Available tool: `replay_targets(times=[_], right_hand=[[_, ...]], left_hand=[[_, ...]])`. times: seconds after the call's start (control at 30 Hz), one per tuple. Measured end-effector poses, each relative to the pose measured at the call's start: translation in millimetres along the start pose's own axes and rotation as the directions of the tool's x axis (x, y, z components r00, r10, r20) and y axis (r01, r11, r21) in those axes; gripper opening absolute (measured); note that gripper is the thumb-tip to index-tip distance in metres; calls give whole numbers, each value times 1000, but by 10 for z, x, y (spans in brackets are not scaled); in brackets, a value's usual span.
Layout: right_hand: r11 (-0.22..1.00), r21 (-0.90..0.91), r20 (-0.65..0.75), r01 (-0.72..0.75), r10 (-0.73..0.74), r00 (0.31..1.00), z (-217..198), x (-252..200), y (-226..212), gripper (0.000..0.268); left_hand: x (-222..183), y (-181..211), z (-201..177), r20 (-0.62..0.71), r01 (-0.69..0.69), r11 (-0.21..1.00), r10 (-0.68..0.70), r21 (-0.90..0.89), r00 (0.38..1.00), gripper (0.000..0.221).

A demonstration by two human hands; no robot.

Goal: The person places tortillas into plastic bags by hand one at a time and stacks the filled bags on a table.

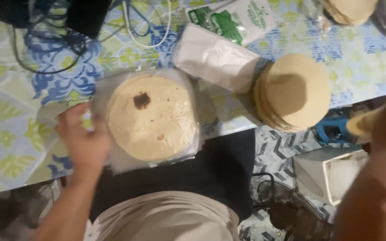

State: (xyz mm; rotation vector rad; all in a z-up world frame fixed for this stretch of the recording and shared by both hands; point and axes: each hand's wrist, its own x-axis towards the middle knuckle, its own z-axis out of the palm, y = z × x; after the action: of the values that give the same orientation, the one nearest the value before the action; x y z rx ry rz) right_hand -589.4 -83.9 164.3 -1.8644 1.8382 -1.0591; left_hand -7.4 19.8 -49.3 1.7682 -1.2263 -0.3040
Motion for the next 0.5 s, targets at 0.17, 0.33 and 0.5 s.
replay_targets(times=[0.17, 0.33, 0.5], right_hand=[[965, 255, 116, -64, 35, 993, 486, -976, -1137, 4], [912, 306, 493, -274, 94, 865, 1056, -1441, -1237, 9], [943, 297, 451, -152, 2, 893, 1582, -1126, -1299, 13]], left_hand=[[-264, 1148, -117, 289, -121, 966, 186, -230, 939, 51], [-446, 1281, -251, 945, 620, 738, 75, -267, 318, 49], [-49, 1061, -466, 738, 476, 824, -110, -306, 665, 22]])
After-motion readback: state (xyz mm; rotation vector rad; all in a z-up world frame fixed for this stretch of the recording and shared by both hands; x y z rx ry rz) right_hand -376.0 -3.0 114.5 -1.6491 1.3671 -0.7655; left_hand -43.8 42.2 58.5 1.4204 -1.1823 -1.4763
